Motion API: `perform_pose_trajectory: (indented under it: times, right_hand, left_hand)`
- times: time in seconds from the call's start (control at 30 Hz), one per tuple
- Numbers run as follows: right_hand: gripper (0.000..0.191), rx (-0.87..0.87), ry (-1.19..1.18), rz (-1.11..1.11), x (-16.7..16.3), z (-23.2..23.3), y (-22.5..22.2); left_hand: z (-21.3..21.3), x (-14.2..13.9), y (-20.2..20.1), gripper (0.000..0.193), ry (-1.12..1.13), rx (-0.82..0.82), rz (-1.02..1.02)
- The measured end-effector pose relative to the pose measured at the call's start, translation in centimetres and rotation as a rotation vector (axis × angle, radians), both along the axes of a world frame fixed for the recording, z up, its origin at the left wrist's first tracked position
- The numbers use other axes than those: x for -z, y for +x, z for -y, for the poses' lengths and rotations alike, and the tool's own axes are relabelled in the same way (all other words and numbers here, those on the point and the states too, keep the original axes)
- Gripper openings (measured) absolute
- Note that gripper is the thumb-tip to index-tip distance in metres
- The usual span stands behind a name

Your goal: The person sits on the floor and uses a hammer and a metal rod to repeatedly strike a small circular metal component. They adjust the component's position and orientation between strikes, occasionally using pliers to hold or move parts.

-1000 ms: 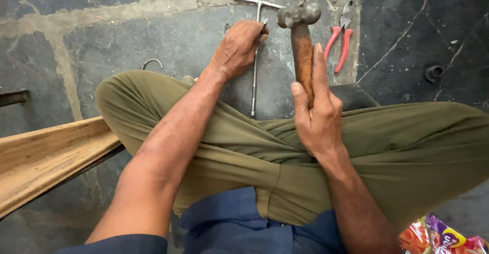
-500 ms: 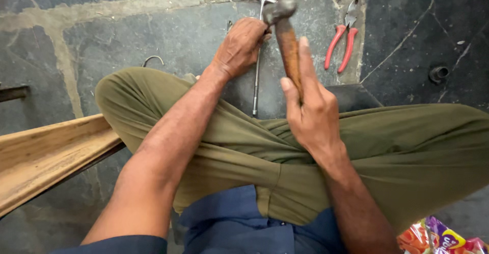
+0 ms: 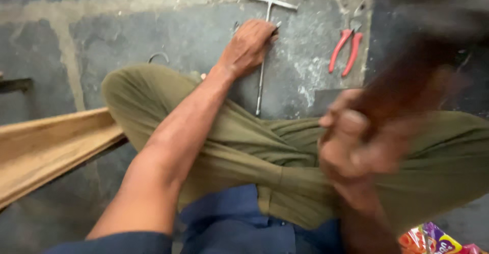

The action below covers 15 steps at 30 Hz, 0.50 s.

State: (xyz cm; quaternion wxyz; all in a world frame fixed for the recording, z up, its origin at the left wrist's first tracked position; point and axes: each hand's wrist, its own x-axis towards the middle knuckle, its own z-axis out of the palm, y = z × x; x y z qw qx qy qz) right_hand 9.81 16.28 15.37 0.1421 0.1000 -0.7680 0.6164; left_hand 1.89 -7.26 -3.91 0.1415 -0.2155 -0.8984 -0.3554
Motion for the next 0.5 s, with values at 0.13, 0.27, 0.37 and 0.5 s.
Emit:
perform_pose_trajectory:
  times: [0.13, 0.27, 0.37, 0.5]
  right_hand:
    - [0.060, -0.062, 0.316, 0.024, 2.1, 0.9, -1.3]
    - [0.060, -0.189, 0.438, 0.161, 6.0, 0.2, -1.7]
    - [0.062, -0.158, 0.405, 0.260, 6.8, -0.8, -1.4]
    - [0.061, -0.137, 0.349, 0.306, 6.0, -1.1, -1.4]
  left_hand:
    - [0.0, -0.1, -0.3, 0.019, 0.015, -0.008, 0.007]
    - [-0.7, -0.6, -0.3, 0.014, 0.023, -0.017, 0.011]
    - [-1.0, -1.0, -0.2, 0.011, 0.013, -0.004, -0.006]
    - [-1.6, -1.4, 0.1, 0.007, 0.134, -0.185, 0.161]
